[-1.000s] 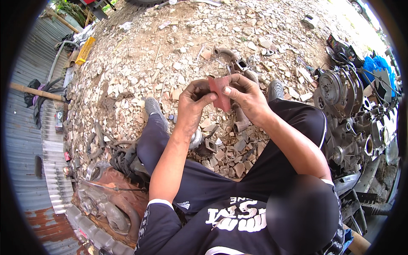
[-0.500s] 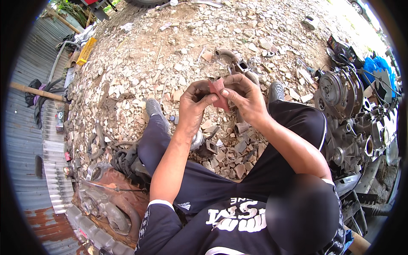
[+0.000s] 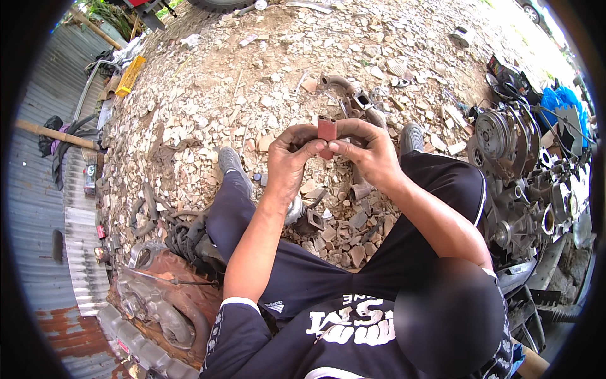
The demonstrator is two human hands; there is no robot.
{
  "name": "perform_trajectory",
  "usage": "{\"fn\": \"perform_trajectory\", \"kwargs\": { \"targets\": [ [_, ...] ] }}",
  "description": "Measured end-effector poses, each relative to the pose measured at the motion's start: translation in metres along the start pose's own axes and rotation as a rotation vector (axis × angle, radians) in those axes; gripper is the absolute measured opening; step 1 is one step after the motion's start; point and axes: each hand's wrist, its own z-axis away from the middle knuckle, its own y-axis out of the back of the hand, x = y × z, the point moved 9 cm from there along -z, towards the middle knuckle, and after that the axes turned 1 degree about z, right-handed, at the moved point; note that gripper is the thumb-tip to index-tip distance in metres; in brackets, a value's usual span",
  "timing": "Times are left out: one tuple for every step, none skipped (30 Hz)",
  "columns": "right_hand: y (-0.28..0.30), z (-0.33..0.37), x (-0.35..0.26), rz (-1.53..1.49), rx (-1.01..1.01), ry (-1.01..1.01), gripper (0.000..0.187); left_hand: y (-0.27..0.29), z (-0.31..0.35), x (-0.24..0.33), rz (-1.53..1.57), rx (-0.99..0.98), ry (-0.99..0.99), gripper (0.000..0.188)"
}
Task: The person sits on the ground and uses a wire brush and sandpaper to clean a small metal part. They repeatedly scrub the surface with the brush and then rub it with sandpaper, occasionally inspecting the part.
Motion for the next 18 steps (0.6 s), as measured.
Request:
{"fn": "perform_trajectory", "kwargs": {
  "targets": [
    [0.000,0.000,0.003,-0.070,0.008,-0.052,0.031,0.001,0.000,0.000,-0.022,0.003,-0.008,0.027],
    [-0.001,0.001,0.004,-0.141,0.017,-0.104,0.030,0.002,0.001,0.000,-0.039,0.017,-0.012,0.027],
    [-0.002,0.002,0.007,-0.211,0.025,-0.156,0.029,0.003,0.002,0.002,-0.056,0.031,-0.016,0.027],
    [-0.002,0.002,0.006,-0.196,0.028,-0.143,0.029,0.003,0.002,0.003,-0.073,0.044,-0.020,0.027],
    [-0.001,0.002,0.005,-0.181,0.030,-0.130,0.029,0.003,0.003,0.002,-0.084,0.052,-0.011,0.026],
    [0.000,0.002,0.004,-0.166,0.033,-0.118,0.029,0.004,0.004,0.001,-0.096,0.060,-0.003,0.026],
    [0.005,0.002,0.002,-0.078,0.078,-0.080,0.029,0.004,0.004,0.000,-0.105,0.065,0.007,0.026],
    [0.009,0.004,0.001,0.009,0.123,-0.042,0.030,0.001,0.005,0.003,-0.151,0.071,-0.009,0.025],
    [0.013,0.005,-0.002,0.096,0.168,-0.004,0.031,-0.002,0.006,0.007,-0.196,0.077,-0.025,0.023],
    [0.014,0.005,-0.008,0.183,0.166,0.057,0.033,-0.004,0.007,0.011,-0.244,0.085,-0.042,0.022],
    [0.014,0.005,-0.014,0.269,0.163,0.118,0.034,-0.005,0.008,0.013,-0.273,0.091,-0.051,0.021],
    [0.014,0.005,-0.020,0.356,0.159,0.179,0.035,-0.005,0.009,0.015,-0.301,0.098,-0.060,0.019],
    [0.014,0.005,-0.017,0.303,0.165,0.142,0.035,-0.005,0.010,0.016,-0.328,0.103,-0.070,0.017],
    [0.013,0.007,-0.014,0.250,0.171,0.104,0.036,-0.007,0.011,0.016,-0.352,0.093,-0.084,0.021],
    [0.012,0.007,-0.011,0.197,0.176,0.067,0.036,-0.008,0.012,0.016,-0.376,0.083,-0.097,0.025],
    [0.013,0.006,-0.008,0.158,0.180,0.046,0.034,-0.009,0.012,0.018,-0.404,0.075,-0.113,0.029],
    [0.016,0.005,-0.004,0.119,0.184,0.026,0.032,-0.013,0.012,0.018,-0.381,0.046,-0.127,0.032],
    [0.017,0.004,-0.001,0.081,0.188,0.005,0.030,-0.020,0.012,0.017,-0.359,0.017,-0.141,0.036]
  ]
}}
